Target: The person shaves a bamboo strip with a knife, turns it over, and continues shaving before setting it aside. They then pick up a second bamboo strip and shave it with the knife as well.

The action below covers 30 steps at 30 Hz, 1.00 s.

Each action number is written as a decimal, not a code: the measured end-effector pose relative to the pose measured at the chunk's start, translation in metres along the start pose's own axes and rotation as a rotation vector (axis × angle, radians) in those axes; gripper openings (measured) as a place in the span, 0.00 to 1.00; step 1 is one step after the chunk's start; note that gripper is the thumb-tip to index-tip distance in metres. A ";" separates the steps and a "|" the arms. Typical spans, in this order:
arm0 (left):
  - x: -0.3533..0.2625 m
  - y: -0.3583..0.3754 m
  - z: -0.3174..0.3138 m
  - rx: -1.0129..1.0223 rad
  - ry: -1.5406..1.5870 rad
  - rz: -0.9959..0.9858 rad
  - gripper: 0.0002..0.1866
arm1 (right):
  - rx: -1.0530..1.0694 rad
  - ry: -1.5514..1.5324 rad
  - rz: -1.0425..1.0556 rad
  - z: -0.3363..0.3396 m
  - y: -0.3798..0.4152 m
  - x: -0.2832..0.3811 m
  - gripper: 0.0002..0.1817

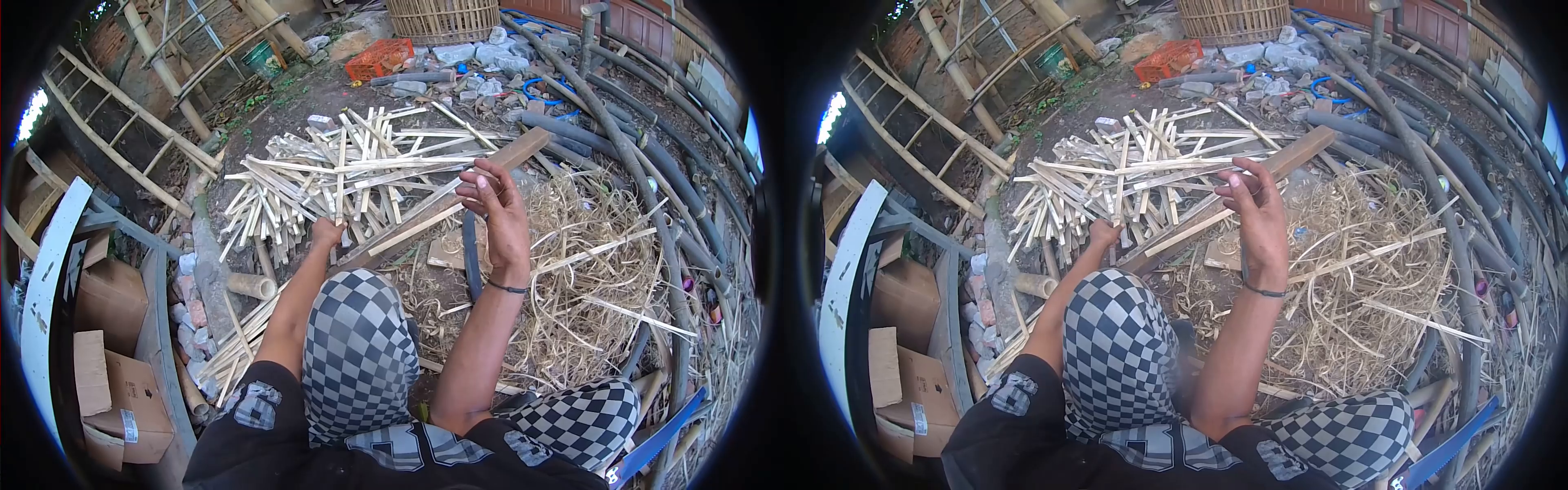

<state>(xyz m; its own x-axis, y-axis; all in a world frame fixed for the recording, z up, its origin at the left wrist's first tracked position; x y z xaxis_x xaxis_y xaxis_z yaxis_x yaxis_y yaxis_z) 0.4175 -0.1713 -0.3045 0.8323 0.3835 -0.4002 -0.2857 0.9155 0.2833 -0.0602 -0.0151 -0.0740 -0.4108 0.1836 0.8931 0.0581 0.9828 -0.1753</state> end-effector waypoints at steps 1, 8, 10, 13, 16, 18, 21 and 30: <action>0.002 -0.007 0.003 -0.057 -0.064 -0.015 0.24 | -0.001 -0.005 0.001 -0.002 0.000 0.000 0.19; -0.028 0.054 0.019 0.176 0.580 0.042 0.19 | 0.010 -0.030 -0.009 -0.006 0.001 -0.005 0.18; -0.043 0.079 0.019 0.368 1.028 0.032 0.19 | 0.016 -0.031 -0.006 -0.008 0.001 -0.005 0.18; -0.058 0.125 0.030 0.544 1.314 -0.099 0.19 | 0.019 -0.051 -0.004 -0.014 0.003 -0.004 0.18; -0.059 0.175 0.029 0.711 1.472 -0.157 0.21 | 0.019 -0.059 -0.001 -0.017 0.003 -0.007 0.19; -0.054 0.208 0.031 0.706 1.486 -0.158 0.21 | 0.045 -0.044 -0.012 -0.024 0.000 -0.011 0.19; -0.039 0.240 0.029 0.703 1.494 -0.108 0.21 | 0.118 -0.018 -0.035 -0.037 -0.007 -0.030 0.16; -0.028 0.275 0.058 0.598 1.410 -0.143 0.22 | 0.217 0.048 -0.237 -0.072 -0.013 -0.082 0.16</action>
<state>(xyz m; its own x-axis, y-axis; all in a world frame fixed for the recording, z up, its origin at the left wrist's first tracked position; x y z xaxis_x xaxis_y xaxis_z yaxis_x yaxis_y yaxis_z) 0.3432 0.0630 -0.1649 -0.3751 0.4144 -0.8292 0.2684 0.9047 0.3308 0.0383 -0.0416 -0.1155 -0.3456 -0.0444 0.9373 -0.2317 0.9720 -0.0394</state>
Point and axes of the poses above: each hand's wrist, its own y-axis away from the middle knuckle, its own z-axis out of the back of the hand, x = y × z, the point moved 8 cm from there along -y, towards the middle knuckle, and after that the axes turned 8 degrees about x, right-handed, at the moved point
